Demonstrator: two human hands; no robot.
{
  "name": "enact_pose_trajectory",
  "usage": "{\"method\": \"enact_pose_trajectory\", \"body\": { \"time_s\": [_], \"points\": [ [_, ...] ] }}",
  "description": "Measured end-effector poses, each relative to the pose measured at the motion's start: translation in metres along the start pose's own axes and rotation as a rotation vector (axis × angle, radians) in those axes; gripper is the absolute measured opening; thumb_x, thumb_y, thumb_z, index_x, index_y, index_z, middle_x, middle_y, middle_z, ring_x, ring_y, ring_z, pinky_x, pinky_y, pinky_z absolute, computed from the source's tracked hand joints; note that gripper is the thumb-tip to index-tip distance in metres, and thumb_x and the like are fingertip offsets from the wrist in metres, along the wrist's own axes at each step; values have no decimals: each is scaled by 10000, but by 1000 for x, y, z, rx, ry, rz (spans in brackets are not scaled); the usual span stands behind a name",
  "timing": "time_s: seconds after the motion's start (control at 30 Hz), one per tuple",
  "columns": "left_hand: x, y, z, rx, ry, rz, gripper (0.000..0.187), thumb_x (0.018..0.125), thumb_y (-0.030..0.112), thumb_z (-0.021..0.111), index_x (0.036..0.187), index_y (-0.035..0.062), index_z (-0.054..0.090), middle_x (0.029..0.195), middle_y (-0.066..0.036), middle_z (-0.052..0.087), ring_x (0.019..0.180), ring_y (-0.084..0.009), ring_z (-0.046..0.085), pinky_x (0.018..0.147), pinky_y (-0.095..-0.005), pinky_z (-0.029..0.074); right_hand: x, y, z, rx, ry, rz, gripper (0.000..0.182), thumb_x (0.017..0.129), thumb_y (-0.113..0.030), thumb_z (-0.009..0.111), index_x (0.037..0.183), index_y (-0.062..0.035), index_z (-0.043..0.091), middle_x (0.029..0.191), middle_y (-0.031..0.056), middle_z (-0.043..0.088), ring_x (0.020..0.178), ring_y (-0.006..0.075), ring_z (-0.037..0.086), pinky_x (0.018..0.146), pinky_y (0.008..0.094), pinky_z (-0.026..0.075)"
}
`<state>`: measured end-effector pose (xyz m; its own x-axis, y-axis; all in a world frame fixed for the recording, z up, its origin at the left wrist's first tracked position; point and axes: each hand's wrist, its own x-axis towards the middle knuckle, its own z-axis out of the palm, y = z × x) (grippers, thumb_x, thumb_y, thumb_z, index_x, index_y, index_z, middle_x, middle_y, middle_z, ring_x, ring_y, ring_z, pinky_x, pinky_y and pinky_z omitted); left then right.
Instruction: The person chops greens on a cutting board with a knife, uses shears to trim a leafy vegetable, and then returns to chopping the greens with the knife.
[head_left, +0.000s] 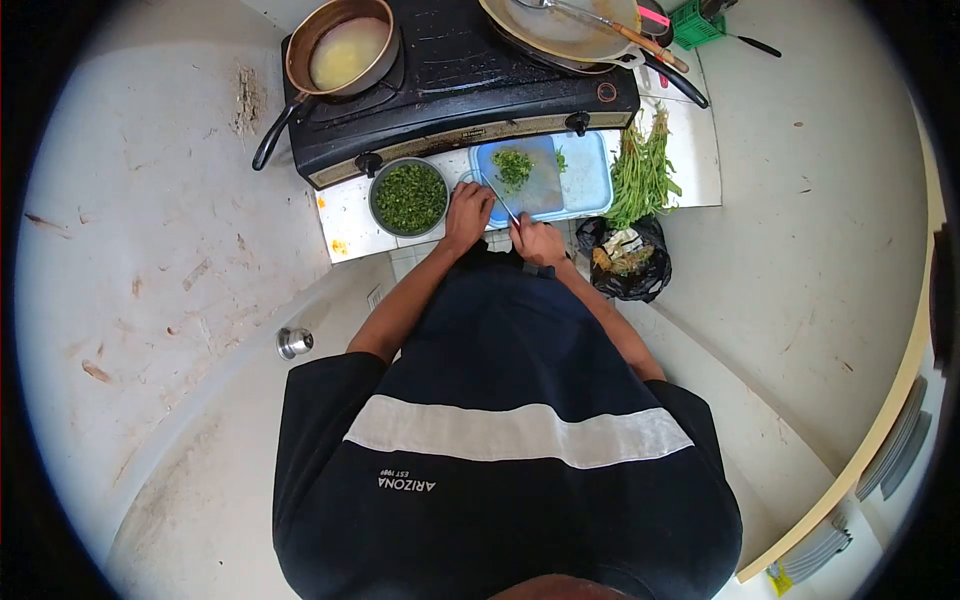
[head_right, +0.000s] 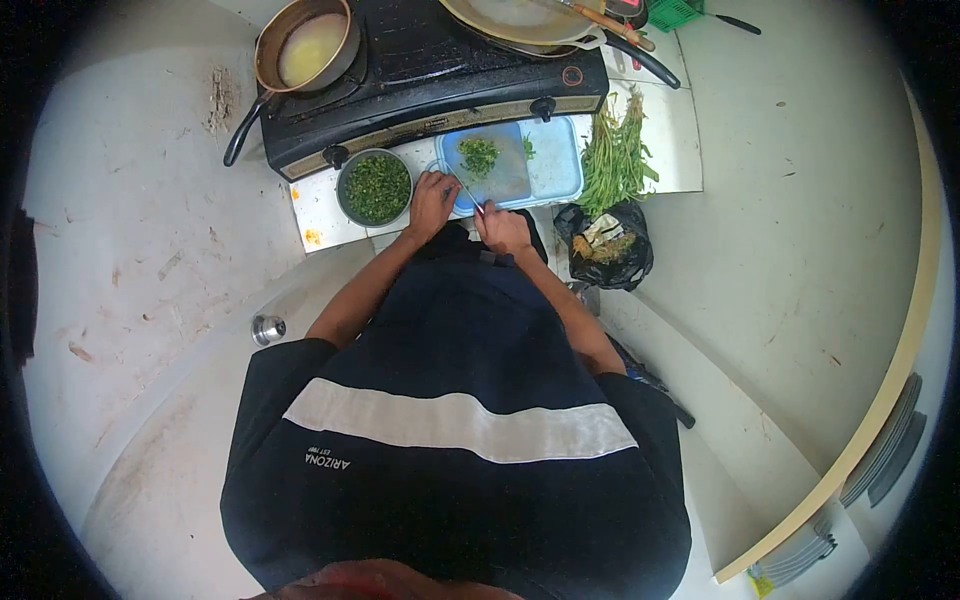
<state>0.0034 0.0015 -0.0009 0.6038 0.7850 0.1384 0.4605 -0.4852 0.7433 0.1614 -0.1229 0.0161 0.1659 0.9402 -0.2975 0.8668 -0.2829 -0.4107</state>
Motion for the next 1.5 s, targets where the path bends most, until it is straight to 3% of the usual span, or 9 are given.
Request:
{"method": "enact_pose_trajectory", "body": {
  "time_s": [0.17,0.47,0.67,1.5],
  "points": [
    [-2,2,-2,14,-1,-15,77,892,83,719,946,35,746,944,-115,676,943,-338,596,875,-445,494,7,-7,2,-42,14,12,410,1041,-406,512,980,-13,612,696,238,700,671,434,722,615,538,576],
    [-7,0,0,-9,11,-16,76,912,73,678,967,47,724,956,-112,660,953,-347,582,889,-445,492,3,2,4,1,37,35,375,1035,-381,540,1014,-10,595,686,264,682,656,467,696,623,559,561],
    [-7,0,-2,4,1,-7,81,899,72,685,967,41,715,946,-119,662,956,-350,587,884,-452,490,-2,-5,-2,-49,7,6,393,1037,-392,531,985,-7,596,702,243,699,668,438,719,612,543,573],
    [-3,4,-5,45,-48,-6,76,912,73,664,958,37,713,928,-135,637,948,-355,588,885,-461,489,2,-4,4,-37,11,3,380,1034,-387,541,1010,-11,588,675,257,681,651,464,702,602,552,569]
  ]
}}
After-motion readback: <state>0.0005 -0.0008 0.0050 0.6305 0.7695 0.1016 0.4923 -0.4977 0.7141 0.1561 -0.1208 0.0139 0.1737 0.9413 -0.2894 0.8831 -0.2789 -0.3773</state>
